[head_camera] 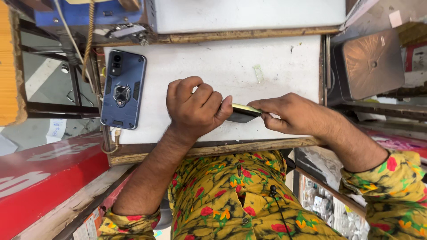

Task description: The person removes the back cover of a light green smartphone, exposing the internal components. They then use a red-handled screwdriver to unscrew and remove a small metal bracket from the motherboard area.

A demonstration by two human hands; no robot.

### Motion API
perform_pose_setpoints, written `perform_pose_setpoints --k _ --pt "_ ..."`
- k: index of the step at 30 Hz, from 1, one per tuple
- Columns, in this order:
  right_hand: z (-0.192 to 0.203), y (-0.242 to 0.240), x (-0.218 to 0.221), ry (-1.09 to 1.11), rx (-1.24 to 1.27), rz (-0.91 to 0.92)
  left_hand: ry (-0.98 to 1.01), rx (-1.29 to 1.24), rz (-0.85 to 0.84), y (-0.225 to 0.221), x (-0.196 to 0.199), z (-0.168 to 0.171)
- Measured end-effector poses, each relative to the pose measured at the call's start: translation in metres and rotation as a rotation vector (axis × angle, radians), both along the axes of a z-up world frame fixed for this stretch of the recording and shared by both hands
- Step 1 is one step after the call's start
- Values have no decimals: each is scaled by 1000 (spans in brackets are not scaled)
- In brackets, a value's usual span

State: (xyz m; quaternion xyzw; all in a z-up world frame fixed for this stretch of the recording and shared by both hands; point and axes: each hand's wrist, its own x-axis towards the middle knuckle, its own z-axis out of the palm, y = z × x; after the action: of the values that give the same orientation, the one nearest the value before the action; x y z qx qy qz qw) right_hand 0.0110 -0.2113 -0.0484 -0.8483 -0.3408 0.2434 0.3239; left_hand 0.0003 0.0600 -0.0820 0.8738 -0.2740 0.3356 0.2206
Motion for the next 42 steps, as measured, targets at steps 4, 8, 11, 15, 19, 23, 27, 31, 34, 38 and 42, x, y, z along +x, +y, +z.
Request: perform_pose_setpoints --k 4,8,11,15,19,23,27,31,34,38,42 --pt "-5 9 0 102 -37 -73 -83 49 -81 9 17 30" --pt "-24 20 -3 95 23 -13 -132 174 -203 10 32 48" --pt "-32 21 -1 87 7 15 -141 221 -248 7 41 60" --pt "-38 18 1 62 22 52 -141 239 -253 6 45 69" --pt "-43 15 5 95 8 57 -109 227 -257 4 46 67" --pt "-39 16 11 117 -9 104 -146 253 -262 4 46 63" --pt "-32 21 15 96 -96 153 -147 265 -277 5 45 64" --pt "-26 21 19 85 -129 203 -157 252 -285 3 45 63" --pt "-26 23 20 69 -149 219 -129 260 -259 6 43 59" --pt "-27 22 16 35 -115 152 -98 219 -203 11 38 49" --pt "-34 25 5 74 6 12 -6 -183 18 22 18 32"
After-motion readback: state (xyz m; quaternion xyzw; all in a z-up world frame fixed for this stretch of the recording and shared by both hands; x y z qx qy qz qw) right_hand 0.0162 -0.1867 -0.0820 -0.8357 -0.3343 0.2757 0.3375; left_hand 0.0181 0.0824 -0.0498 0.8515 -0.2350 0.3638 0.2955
